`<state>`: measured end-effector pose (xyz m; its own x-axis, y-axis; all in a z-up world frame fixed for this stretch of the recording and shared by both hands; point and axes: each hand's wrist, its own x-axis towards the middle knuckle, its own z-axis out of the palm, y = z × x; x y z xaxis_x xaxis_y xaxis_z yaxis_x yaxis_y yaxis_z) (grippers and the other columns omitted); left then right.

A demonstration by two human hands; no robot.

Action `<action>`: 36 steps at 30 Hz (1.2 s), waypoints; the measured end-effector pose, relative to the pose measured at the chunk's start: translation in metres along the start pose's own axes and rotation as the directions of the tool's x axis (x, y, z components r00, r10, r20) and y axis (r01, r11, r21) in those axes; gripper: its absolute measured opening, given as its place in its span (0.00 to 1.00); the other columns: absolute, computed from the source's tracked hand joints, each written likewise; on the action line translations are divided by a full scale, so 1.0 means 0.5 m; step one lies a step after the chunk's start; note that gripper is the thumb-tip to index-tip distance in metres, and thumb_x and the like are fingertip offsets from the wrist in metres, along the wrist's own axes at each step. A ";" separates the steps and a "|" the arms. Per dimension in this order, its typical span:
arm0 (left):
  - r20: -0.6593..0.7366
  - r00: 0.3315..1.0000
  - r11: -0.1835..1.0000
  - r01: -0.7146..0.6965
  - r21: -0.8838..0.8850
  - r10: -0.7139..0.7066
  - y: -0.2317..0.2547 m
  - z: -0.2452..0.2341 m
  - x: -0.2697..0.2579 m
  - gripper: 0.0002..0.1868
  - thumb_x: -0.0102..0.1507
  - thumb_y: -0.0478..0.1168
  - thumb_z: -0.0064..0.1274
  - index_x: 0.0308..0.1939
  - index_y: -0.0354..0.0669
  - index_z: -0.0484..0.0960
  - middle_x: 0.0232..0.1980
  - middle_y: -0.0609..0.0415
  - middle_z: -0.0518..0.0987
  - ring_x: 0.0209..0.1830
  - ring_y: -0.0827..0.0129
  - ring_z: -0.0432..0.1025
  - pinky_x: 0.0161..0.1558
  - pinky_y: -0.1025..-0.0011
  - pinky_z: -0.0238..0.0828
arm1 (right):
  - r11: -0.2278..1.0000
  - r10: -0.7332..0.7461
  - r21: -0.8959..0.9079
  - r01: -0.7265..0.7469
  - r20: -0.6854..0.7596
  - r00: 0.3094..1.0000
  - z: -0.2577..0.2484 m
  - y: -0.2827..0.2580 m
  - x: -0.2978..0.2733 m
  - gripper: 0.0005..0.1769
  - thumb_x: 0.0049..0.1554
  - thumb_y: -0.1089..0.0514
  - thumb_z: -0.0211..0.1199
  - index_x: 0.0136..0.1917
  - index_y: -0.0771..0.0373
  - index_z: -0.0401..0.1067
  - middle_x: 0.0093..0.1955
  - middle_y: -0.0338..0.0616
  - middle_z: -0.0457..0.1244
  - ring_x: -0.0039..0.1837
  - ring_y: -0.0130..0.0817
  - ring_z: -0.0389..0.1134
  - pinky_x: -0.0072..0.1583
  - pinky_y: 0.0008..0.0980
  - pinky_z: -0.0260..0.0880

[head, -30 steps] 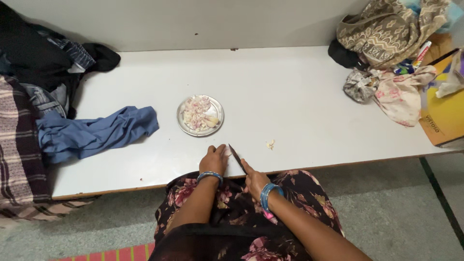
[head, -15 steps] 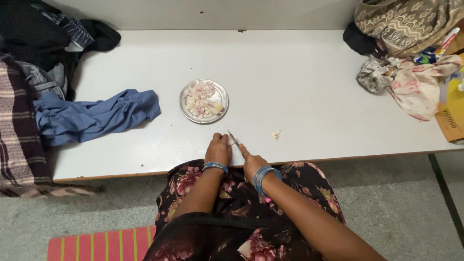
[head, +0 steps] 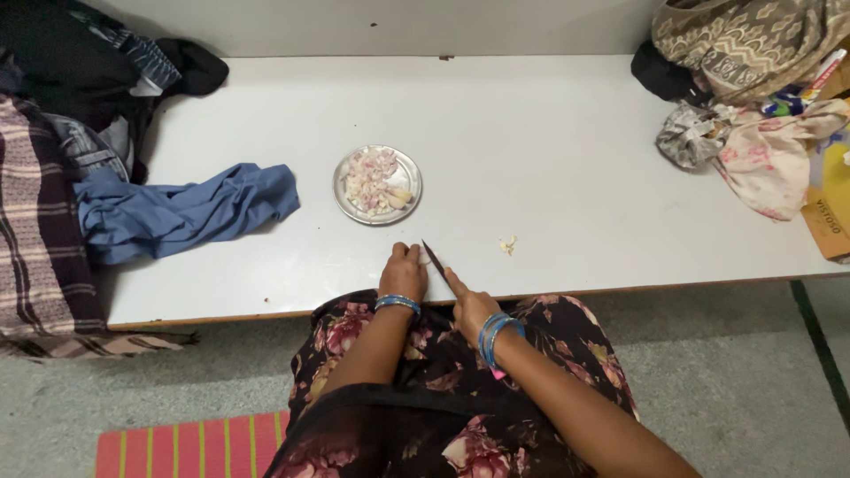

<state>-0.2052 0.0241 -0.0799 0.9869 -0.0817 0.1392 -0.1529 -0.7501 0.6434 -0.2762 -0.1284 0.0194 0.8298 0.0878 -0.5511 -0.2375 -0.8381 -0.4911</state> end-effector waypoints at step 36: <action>-0.005 1.000 0.999 0.013 -0.042 -0.013 0.002 -0.002 0.003 0.18 0.58 0.34 0.54 0.53 0.36 0.79 0.53 0.41 0.75 0.44 0.44 0.76 0.46 0.54 0.76 | 0.978 -0.082 -0.188 0.086 0.030 0.996 0.015 0.006 0.057 0.42 0.59 0.66 0.49 0.83 0.53 0.41 0.41 0.63 0.69 0.43 0.55 0.73 0.50 0.50 0.73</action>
<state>-0.2039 0.0238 -0.0783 0.9886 -0.0686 0.1342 -0.1420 -0.7231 0.6760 -0.2570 -0.1245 -0.0028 0.8310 0.1721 -0.5290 -0.0662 -0.9136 -0.4013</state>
